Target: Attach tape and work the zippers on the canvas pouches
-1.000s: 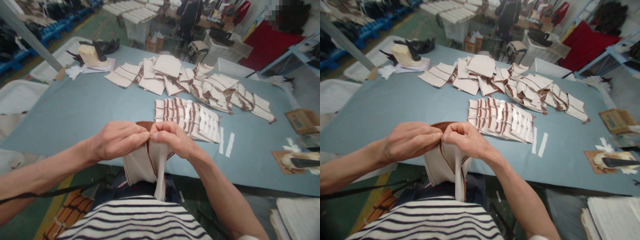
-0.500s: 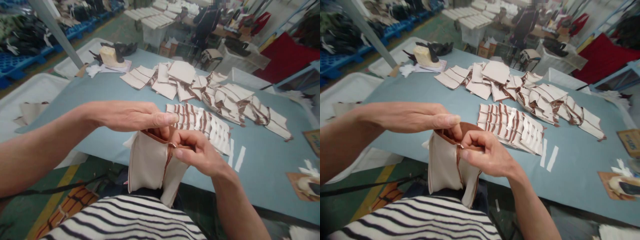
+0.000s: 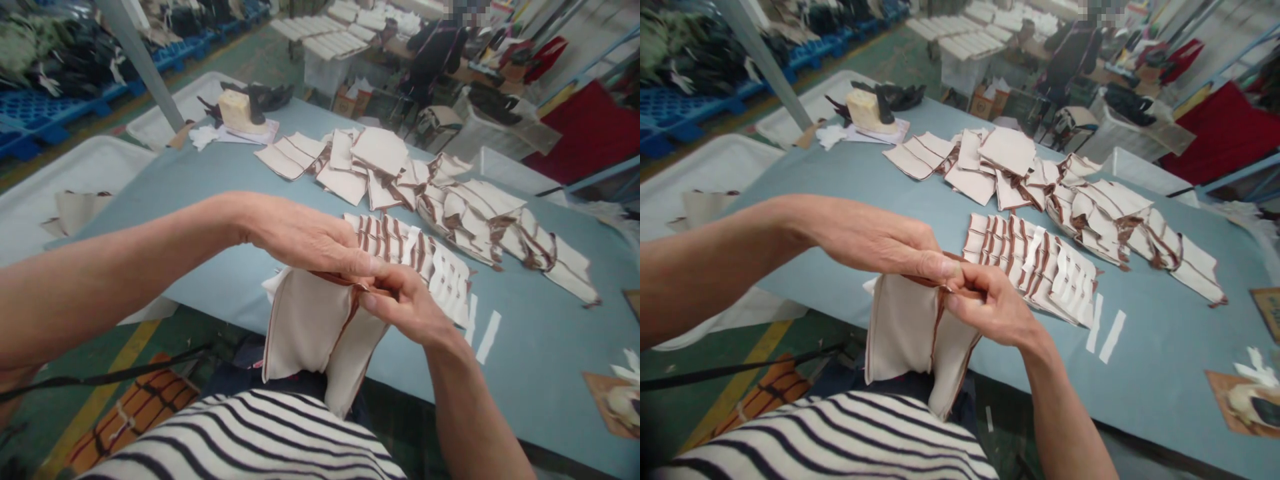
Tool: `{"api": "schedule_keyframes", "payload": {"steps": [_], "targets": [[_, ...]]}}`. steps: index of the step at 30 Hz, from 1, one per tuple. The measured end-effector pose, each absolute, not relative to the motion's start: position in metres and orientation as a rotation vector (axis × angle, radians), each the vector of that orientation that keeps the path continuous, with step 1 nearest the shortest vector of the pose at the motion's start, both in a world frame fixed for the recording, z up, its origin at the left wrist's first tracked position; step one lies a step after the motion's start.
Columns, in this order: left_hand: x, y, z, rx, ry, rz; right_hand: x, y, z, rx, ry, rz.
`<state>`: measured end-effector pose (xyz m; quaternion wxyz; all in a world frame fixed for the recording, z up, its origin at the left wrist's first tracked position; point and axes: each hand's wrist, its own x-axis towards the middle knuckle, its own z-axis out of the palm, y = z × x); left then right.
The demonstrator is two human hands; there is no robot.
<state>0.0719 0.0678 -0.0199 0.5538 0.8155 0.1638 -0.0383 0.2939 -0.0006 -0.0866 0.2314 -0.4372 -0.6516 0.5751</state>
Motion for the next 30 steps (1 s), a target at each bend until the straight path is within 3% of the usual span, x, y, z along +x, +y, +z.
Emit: {"api": "schedule_keyframes", "payload": {"steps": [13, 24, 30], "targets": [[0.068, 0.061, -0.040, 1.801, 0.564, -0.060, 0.293, 0.003, -0.079, -1.033, -2.050, 1.225], [0.068, 0.051, -0.043, 1.971, 0.579, -0.027, 0.300, 0.003, -0.080, -0.970, -2.053, 1.252], [0.068, 0.024, -0.055, 2.144, 0.707, 0.234, 0.304, -0.007, -0.068, -0.979, -2.121, 1.105]]}}
